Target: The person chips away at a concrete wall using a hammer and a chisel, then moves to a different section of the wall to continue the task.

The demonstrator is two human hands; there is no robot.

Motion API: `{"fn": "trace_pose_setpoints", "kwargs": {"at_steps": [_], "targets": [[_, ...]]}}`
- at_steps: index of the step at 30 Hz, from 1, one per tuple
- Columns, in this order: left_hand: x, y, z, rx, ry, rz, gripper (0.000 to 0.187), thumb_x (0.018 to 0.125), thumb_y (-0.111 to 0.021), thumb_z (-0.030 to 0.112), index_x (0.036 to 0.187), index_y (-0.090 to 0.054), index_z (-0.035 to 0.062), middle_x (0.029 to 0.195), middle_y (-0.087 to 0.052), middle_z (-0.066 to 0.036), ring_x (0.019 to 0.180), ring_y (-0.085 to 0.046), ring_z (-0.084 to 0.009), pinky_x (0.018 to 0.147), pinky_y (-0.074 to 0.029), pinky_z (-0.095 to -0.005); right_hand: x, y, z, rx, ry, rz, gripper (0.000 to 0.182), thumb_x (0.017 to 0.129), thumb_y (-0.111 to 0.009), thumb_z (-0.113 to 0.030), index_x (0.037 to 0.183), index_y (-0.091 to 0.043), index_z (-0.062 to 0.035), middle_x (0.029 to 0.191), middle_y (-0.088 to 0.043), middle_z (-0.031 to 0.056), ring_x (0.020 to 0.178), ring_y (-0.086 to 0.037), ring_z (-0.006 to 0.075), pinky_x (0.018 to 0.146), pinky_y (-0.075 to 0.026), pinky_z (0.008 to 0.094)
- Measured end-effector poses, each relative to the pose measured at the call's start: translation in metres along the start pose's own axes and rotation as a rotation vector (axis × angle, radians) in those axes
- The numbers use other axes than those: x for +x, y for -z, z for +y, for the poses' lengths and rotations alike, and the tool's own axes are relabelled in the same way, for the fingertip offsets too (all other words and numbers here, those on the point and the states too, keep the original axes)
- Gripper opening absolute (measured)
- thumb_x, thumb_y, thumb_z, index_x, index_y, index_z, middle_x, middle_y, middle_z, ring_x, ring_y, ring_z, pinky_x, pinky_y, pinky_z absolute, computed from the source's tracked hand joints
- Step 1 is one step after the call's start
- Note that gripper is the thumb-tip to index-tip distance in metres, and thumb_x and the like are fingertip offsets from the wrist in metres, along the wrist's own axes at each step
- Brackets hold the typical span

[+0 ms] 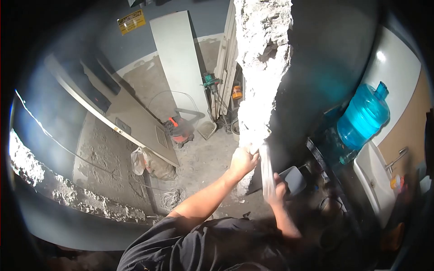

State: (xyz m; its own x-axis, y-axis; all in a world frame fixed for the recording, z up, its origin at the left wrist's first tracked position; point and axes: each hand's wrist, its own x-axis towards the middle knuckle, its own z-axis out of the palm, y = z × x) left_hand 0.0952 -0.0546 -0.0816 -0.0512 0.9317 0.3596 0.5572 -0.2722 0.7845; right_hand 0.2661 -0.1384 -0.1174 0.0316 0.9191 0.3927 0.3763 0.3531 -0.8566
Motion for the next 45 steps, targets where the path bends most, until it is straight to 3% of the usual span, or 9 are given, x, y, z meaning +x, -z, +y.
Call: {"fn": "trace_pose_setpoints", "kwargs": {"at_steps": [4, 8, 11, 18, 24, 29, 36, 44, 45], "targets": [[0.004, -0.006, -0.003, 0.193, -0.074, 0.102, 0.019, 0.088, -0.065, 0.017, 0.095, -0.06, 0.0006, 0.07, -0.064, -0.026, 0.072, -0.066, -0.0463, 0.064, -0.054, -0.0493, 0.001, 0.002, -0.037, -0.441, 0.653, 0.367, 0.02, 0.092, -0.061, -0.001, 0.072, -0.057, -0.002, 0.065, -0.057, 0.0154, 0.057, -0.06, 0.0354, 0.053, -0.047, 0.0389], [0.001, -0.015, 0.002, 0.137, -0.013, 0.127, 0.02, 0.088, -0.066, 0.02, 0.089, -0.058, 0.0015, 0.069, -0.063, -0.027, 0.071, -0.065, -0.0478, 0.065, -0.054, -0.0522, 0.003, 0.009, -0.057, 0.358, 0.503, 0.207, 0.028, 0.092, -0.051, 0.004, 0.068, -0.047, -0.0071, 0.057, -0.047, 0.0076, 0.049, -0.049, 0.0231, 0.05, -0.043, 0.0368], [0.002, -0.015, -0.004, 0.173, -0.007, 0.106, 0.02, 0.087, -0.066, 0.02, 0.089, -0.059, 0.0014, 0.069, -0.063, -0.027, 0.071, -0.064, -0.0486, 0.064, -0.053, -0.053, -0.003, 0.005, -0.029, 0.053, -0.093, 0.006, 0.023, 0.092, -0.063, -0.014, 0.073, -0.055, -0.004, 0.056, -0.053, 0.0123, 0.056, -0.06, 0.0285, 0.053, -0.046, 0.038], [0.011, -0.005, -0.015, 0.162, -0.006, 0.039, 0.024, 0.086, -0.068, 0.023, 0.095, -0.062, 0.0027, 0.075, -0.066, -0.026, 0.076, -0.067, -0.0457, 0.07, -0.055, -0.0518, -0.006, 0.015, -0.03, -0.022, 0.491, 0.181, 0.004, 0.087, -0.064, -0.002, 0.086, -0.067, 0.0011, 0.076, -0.068, 0.0129, 0.065, -0.068, 0.0297, 0.068, -0.056, 0.0363], [0.016, 0.007, -0.022, 0.15, -0.094, 0.018, 0.023, 0.085, -0.068, 0.023, 0.093, -0.062, 0.0025, 0.075, -0.066, -0.026, 0.075, -0.067, -0.0449, 0.07, -0.055, -0.0511, 0.002, -0.019, 0.03, 0.047, -0.058, -0.046, 0.021, 0.087, -0.069, -0.012, 0.073, -0.056, -0.0038, 0.063, -0.057, 0.0121, 0.056, -0.059, 0.0286, 0.061, -0.05, 0.0352], [0.009, 0.007, -0.004, 0.221, -0.006, -0.011, 0.025, 0.087, -0.066, 0.024, 0.098, -0.061, 0.0022, 0.076, -0.067, -0.025, 0.076, -0.068, -0.0451, 0.072, -0.055, -0.0524, -0.001, -0.027, 0.028, -0.014, 0.516, 0.182, 0.015, 0.087, -0.065, -0.012, 0.08, -0.056, -0.0037, 0.066, -0.055, 0.0144, 0.057, -0.059, 0.0311, 0.055, -0.048, 0.0386], [0.007, -0.001, -0.002, 0.2, 0.009, 0.055, 0.019, 0.086, -0.067, 0.018, 0.09, -0.06, 0.0012, 0.074, -0.064, -0.027, 0.076, -0.065, -0.0478, 0.068, -0.053, -0.0518, 0.004, -0.041, 0.038, 0.017, 0.054, 0.059, 0.022, 0.089, -0.066, -0.01, 0.071, -0.055, -0.0051, 0.075, -0.065, 0.0176, 0.068, -0.066, 0.0325, 0.056, -0.046, 0.0401], [0.005, -0.006, 0.003, 0.231, 0.046, 0.093, 0.021, 0.087, -0.066, 0.02, 0.091, -0.061, 0.0009, 0.075, -0.065, -0.027, 0.077, -0.065, -0.0477, 0.069, -0.053, -0.0522, 0.006, -0.003, -0.03, -0.255, 0.722, 0.433, 0.011, 0.093, -0.063, -0.005, 0.085, -0.062, 0.002, 0.079, -0.061, 0.0134, 0.072, -0.059, 0.0308, 0.069, -0.049, 0.0405], [0.005, -0.008, 0.0, 0.209, 0.026, 0.097, 0.021, 0.087, -0.066, 0.021, 0.091, -0.061, 0.0009, 0.075, -0.065, -0.027, 0.077, -0.065, -0.0478, 0.069, -0.053, -0.0521, 0.009, -0.001, 0.001, -0.133, 0.311, -0.009, 0.016, 0.094, -0.064, -0.011, 0.094, -0.066, 0.0042, 0.088, -0.067, 0.0193, 0.079, -0.063, 0.0371, 0.072, -0.051, 0.0433]]}}
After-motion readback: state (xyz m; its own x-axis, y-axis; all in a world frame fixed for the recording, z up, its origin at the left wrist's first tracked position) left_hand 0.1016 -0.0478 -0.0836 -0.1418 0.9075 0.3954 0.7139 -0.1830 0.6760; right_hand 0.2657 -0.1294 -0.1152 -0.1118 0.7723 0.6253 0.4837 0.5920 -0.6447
